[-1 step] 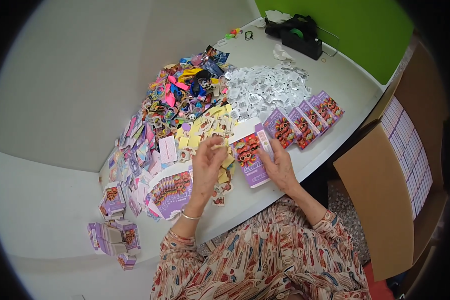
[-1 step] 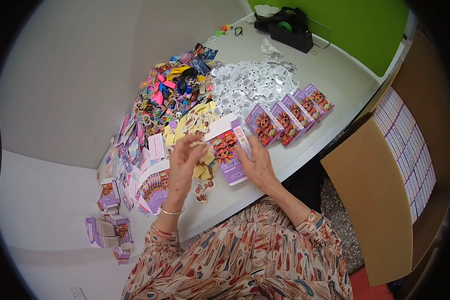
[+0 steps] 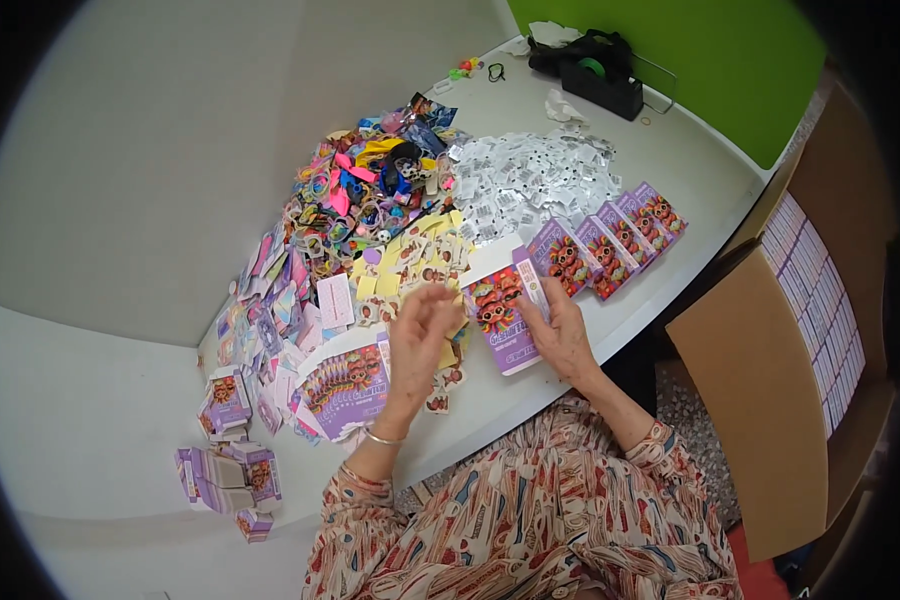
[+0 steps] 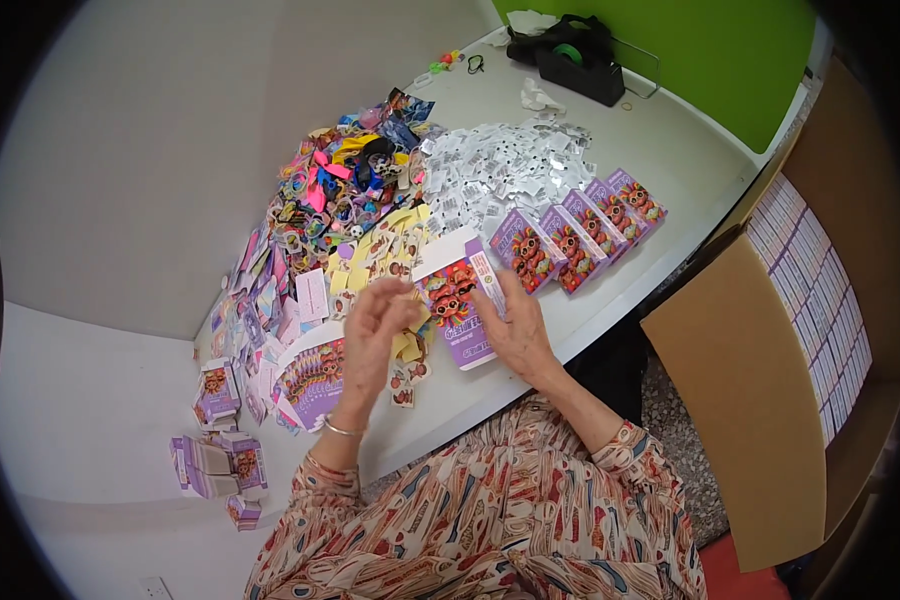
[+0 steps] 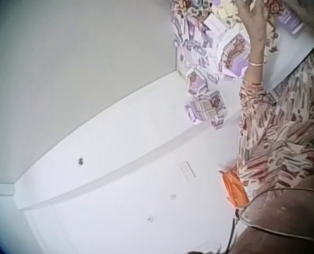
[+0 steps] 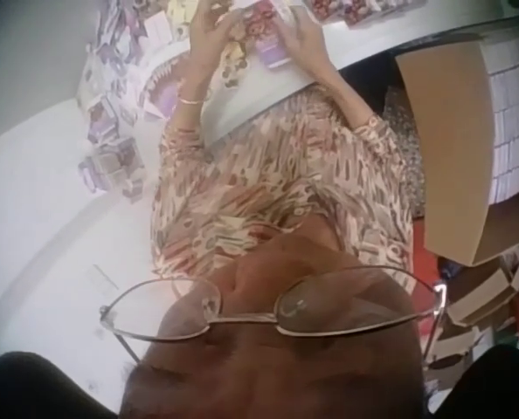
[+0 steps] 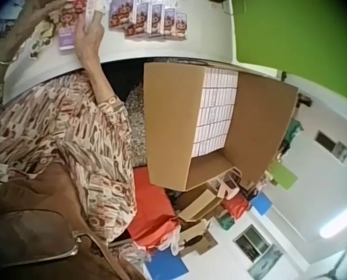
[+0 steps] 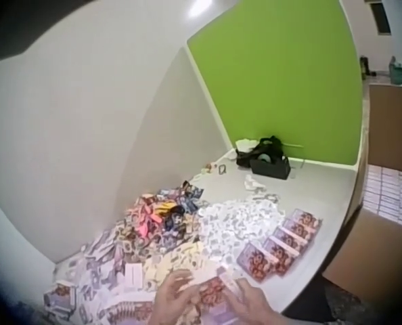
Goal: Manually assemble and fill small product boxes with toy items at a workbench.
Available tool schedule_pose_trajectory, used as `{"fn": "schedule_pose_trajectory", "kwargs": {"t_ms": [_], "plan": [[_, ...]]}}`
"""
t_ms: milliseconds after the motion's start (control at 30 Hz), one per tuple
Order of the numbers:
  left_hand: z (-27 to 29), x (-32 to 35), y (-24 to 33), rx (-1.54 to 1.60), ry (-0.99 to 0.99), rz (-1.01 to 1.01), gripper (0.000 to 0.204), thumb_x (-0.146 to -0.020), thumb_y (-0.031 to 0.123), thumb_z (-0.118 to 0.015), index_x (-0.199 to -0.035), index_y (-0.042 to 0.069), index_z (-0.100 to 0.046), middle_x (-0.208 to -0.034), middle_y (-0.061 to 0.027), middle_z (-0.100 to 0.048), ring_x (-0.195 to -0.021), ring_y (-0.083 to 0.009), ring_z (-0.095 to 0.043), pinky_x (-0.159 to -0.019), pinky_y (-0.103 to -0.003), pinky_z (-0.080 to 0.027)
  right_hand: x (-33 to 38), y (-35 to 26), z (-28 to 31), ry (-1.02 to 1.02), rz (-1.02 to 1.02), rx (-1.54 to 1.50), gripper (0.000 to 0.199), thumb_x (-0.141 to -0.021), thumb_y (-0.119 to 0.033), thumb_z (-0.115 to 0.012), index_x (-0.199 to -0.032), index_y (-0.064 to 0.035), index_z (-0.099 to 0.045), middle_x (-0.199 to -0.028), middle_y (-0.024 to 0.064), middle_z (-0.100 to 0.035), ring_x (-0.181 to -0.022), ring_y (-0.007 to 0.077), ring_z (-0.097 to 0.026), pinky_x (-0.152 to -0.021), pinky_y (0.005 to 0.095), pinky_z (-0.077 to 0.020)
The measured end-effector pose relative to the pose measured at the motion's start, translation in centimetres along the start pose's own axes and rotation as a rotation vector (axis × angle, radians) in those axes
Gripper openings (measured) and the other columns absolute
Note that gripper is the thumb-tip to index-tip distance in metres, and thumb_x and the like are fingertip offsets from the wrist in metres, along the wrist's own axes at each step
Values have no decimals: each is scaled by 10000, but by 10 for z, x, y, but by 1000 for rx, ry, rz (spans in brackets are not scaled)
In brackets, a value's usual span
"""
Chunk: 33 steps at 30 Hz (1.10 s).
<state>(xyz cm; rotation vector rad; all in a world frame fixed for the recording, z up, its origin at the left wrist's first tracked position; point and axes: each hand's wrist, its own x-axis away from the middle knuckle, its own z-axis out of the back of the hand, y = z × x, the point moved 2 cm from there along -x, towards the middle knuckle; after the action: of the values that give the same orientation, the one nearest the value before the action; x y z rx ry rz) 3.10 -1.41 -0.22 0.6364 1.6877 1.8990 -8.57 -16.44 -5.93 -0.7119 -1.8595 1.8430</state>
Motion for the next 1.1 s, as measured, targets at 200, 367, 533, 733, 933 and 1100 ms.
{"fn": "schedule_pose_trajectory", "kwargs": {"t_ms": [200,367,533,733,933,1100], "plan": [[-31,21,-23,16,-7,-59,415,-967,48,-519,-1353,23,-371,-937,-86,-655,-799,-107,-638,-657,-214,-525,5,-7,-4,-4,40,231,631,-788,-332,-756,-1207,19,-441,-985,151,-641,-889,232,-636,-788,343,-506],[-30,15,-13,76,-58,-56,543,-937,0,-543,-1414,68,-294,-917,-78,-647,-817,-115,-635,-681,-229,-533,5,-15,-3,-31,67,355,979,-603,-444,-856,-1289,32,-343,-1097,219,-616,-1010,344,-631,-870,415,-497],[-19,14,-8,244,-112,125,655,-892,-34,-594,-1436,99,-255,-1047,-96,-602,-881,-136,-646,-679,-219,-527,4,-20,0,-148,-46,434,934,-542,-466,-875,-1179,37,-413,-1040,228,-618,-949,345,-638,-829,409,-500],[-23,20,-12,110,-46,14,707,-862,-53,-624,-1443,108,-254,-1266,-140,-491,-948,-172,-640,-768,-254,-546,3,-22,4,-175,-70,482,870,-543,-533,-844,-1047,65,-461,-809,211,-656,-751,345,-671,-684,410,-529],[-27,22,-24,138,-102,-52,609,-870,-35,-624,-1415,60,-371,-1210,-110,-546,-922,-138,-610,-764,-249,-533,5,-17,7,-289,-128,273,636,-637,-352,-868,-1059,27,-581,-940,126,-676,-862,185,-652,-773,326,-507],[-21,19,-18,93,-143,84,499,-866,25,-660,-1335,17,-491,-950,-38,-665,-695,-44,-566,-543,-174,-445,7,-9,15,-432,-136,60,541,-697,-210,-844,-1128,-3,-591,-974,46,-673,-866,111,-611,-808,285,-496]]}}
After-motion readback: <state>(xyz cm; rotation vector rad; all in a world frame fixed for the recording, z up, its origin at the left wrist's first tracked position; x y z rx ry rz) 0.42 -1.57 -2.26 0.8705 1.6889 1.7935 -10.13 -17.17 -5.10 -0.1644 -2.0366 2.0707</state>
